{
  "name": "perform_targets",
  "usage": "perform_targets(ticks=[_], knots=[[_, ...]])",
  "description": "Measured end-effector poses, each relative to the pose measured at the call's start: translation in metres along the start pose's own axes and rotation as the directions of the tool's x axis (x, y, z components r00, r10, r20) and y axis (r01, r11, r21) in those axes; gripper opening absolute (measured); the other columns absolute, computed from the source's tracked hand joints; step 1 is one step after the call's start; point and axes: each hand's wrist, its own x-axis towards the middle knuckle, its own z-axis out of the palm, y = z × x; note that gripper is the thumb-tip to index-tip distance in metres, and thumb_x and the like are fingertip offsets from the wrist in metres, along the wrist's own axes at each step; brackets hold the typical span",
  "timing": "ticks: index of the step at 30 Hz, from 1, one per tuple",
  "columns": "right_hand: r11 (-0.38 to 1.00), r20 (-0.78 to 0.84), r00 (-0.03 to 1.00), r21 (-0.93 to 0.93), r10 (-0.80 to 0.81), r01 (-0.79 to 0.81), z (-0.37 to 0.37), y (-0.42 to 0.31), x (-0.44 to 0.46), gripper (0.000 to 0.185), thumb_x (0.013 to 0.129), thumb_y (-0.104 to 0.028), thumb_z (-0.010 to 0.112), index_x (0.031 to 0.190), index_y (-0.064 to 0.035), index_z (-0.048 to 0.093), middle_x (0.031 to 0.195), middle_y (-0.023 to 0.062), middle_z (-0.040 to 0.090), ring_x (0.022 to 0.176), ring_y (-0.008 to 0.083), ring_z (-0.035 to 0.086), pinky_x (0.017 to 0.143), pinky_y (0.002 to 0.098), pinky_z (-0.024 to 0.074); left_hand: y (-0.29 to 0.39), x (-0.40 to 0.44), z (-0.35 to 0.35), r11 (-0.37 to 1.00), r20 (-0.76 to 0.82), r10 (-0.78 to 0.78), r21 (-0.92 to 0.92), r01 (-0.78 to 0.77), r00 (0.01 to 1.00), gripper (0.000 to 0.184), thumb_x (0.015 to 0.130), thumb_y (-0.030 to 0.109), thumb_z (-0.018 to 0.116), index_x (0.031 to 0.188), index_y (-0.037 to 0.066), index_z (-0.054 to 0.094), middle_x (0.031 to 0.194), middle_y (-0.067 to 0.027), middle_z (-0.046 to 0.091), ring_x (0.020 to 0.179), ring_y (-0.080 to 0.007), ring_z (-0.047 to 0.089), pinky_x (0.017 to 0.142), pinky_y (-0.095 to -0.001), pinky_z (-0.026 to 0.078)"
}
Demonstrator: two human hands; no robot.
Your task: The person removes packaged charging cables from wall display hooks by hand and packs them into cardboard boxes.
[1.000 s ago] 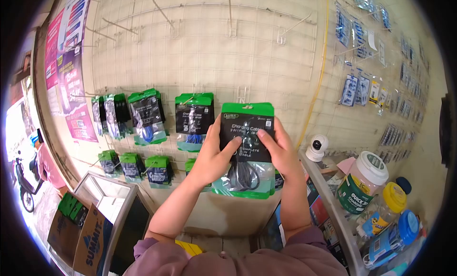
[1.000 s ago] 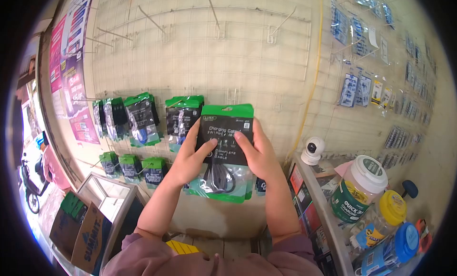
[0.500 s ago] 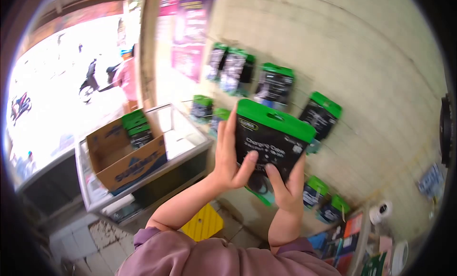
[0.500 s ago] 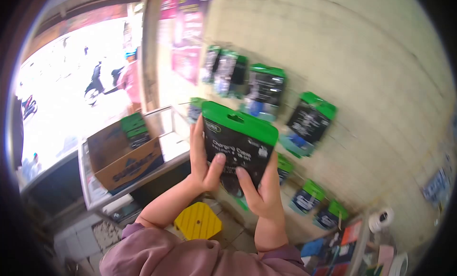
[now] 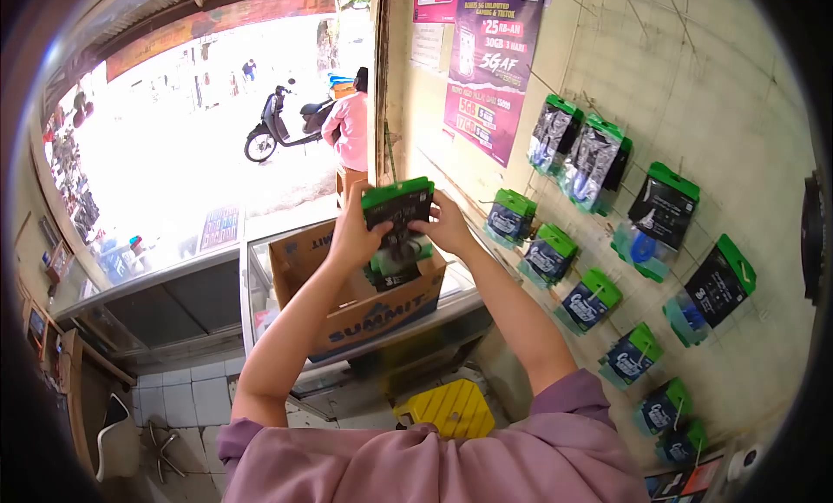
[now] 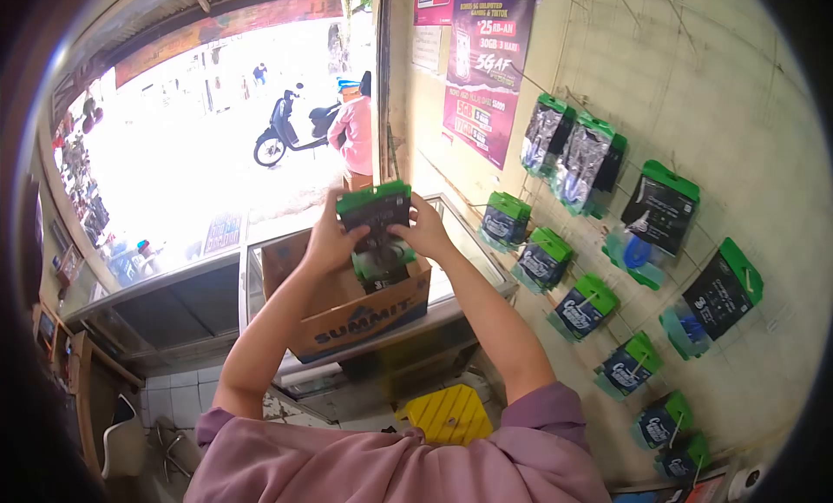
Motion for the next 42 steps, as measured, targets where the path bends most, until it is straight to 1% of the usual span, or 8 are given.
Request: perform_targets(ticks=[6, 12, 18, 21, 25, 29, 35, 42], knots=[[0.935, 0.278, 0.956, -0.354, 0.092, 0.013, 0.000, 0.045, 0.018, 0.083, 0.065, 0.006, 0.076, 0.135, -0.0186, 0.039, 0.104, 0.0163, 0.060, 0.097, 0.0325, 0.063, 0.079, 0.0405, 0.0519, -0.084, -0.025, 0.035, 0.962, 0.174, -0.267, -0.009, 0.273, 0.948, 0.063, 0.075, 0.005, 0.075, 0.122, 0.008, 0.034, 0.111, -0.0294, 0.056, 0.108, -0.0466, 0.054, 0.090, -0.0482, 0.043], [0.561, 0.430, 0.872, -0.792, 0.235, 0.240, 0.006, 0.081, 0.025, 0.040, 0.066, -0.011, 0.078, 0.104, -0.0168, 0.065, 0.100, 0.0048, 0.061, 0.108, 0.0272, 0.057, 0.094, 0.0456, 0.0385, -0.116, -0.015, 0.045, 0.953, 0.402, -0.275, 0.234, 0.192, 0.873, 0.066, 0.070, 0.020, 0.083, 0.118, 0.004, 0.039, 0.101, -0.0293, 0.062, 0.099, -0.0466, 0.060, 0.083, -0.0489, 0.049], [0.156, 0.453, 0.877, -0.889, 0.160, 0.431, 0.028, 0.090, 0.029, 0.022, 0.071, -0.013, 0.071, 0.092, -0.0197, 0.069, 0.096, 0.0032, 0.059, 0.110, 0.0219, 0.054, 0.092, 0.0447, 0.0396, -0.106, 0.001, 0.049, 0.781, 0.443, -0.316, 0.623, -0.035, 0.839, 0.075, 0.057, 0.034, 0.089, 0.114, 0.003, 0.051, 0.115, -0.0209, 0.053, 0.109, -0.0389, 0.055, 0.087, -0.0451, 0.051], [0.200, 0.375, 0.925, -0.913, 0.061, 0.357, 0.036, 0.114, 0.025, 0.045, 0.065, -0.017, 0.079, 0.108, -0.0192, 0.067, 0.106, 0.0042, 0.059, 0.112, 0.0232, 0.053, 0.090, 0.0461, 0.0396, -0.107, 0.006, 0.047, 0.745, 0.456, -0.225, 0.650, -0.149, 0.861, 0.079, 0.055, 0.035, 0.090, 0.117, 0.005, 0.051, 0.118, -0.0173, 0.047, 0.113, -0.0366, 0.052, 0.089, -0.0438, 0.051], [0.653, 0.123, 0.992, -0.754, 0.028, 0.075, 0.022, 0.068, -0.003, 0.051, 0.075, -0.020, 0.074, 0.124, -0.0162, 0.059, 0.119, 0.0064, 0.059, 0.114, 0.0248, 0.055, 0.093, 0.0471, 0.0394, -0.073, 0.016, 0.049, 0.706, 0.501, -0.146, 0.657, -0.265, 0.853, 0.063, 0.060, 0.032, 0.087, 0.109, 0.005, 0.057, 0.112, -0.0142, 0.051, 0.107, -0.0326, 0.054, 0.082, -0.0411, 0.051], [0.752, -0.201, 0.962, -0.659, -0.183, 0.006, -0.015, -0.010, -0.069, 0.043, 0.080, -0.011, 0.070, 0.121, -0.0077, 0.060, 0.104, 0.0097, 0.063, 0.096, 0.0264, 0.062, 0.083, 0.0387, 0.0460, 0.007, 0.030, 0.079, 0.796, 0.354, 0.378, 0.347, -0.495, 0.855, 0.031, 0.073, 0.016, 0.073, 0.100, 0.006, 0.061, 0.102, -0.0117, 0.052, 0.097, -0.0311, 0.053, 0.082, -0.0443, 0.043], [0.708, -0.662, 0.605, -0.672, -0.443, -0.217, -0.097, -0.144, -0.203, 0.021, 0.083, 0.001, 0.064, 0.104, -0.0016, 0.066, 0.087, 0.0102, 0.065, 0.079, 0.0183, 0.064, 0.073, 0.0281, 0.0495, 0.168, -0.005, 0.154, 0.698, 0.261, 0.712, -0.364, -0.617, 0.651, 0.025, 0.079, 0.006, 0.066, 0.103, 0.003, 0.059, 0.099, -0.0166, 0.054, 0.096, -0.0363, 0.054, 0.082, -0.0438, 0.044], [0.544, -0.685, 0.180, -0.687, -0.705, -0.482, -0.221, -0.208, -0.318, 0.028, 0.086, -0.003, 0.062, 0.114, -0.0038, 0.060, 0.107, 0.0129, 0.060, 0.095, 0.0233, 0.060, 0.080, 0.0328, 0.0491, 0.289, -0.070, 0.286, 0.623, 0.350, 0.719, -0.709, -0.332, 0.601, 0.042, 0.088, 0.016, 0.064, 0.122, -0.002, 0.050, 0.114, -0.0210, 0.054, 0.108, -0.0376, 0.054, 0.088, -0.0415, 0.047]])
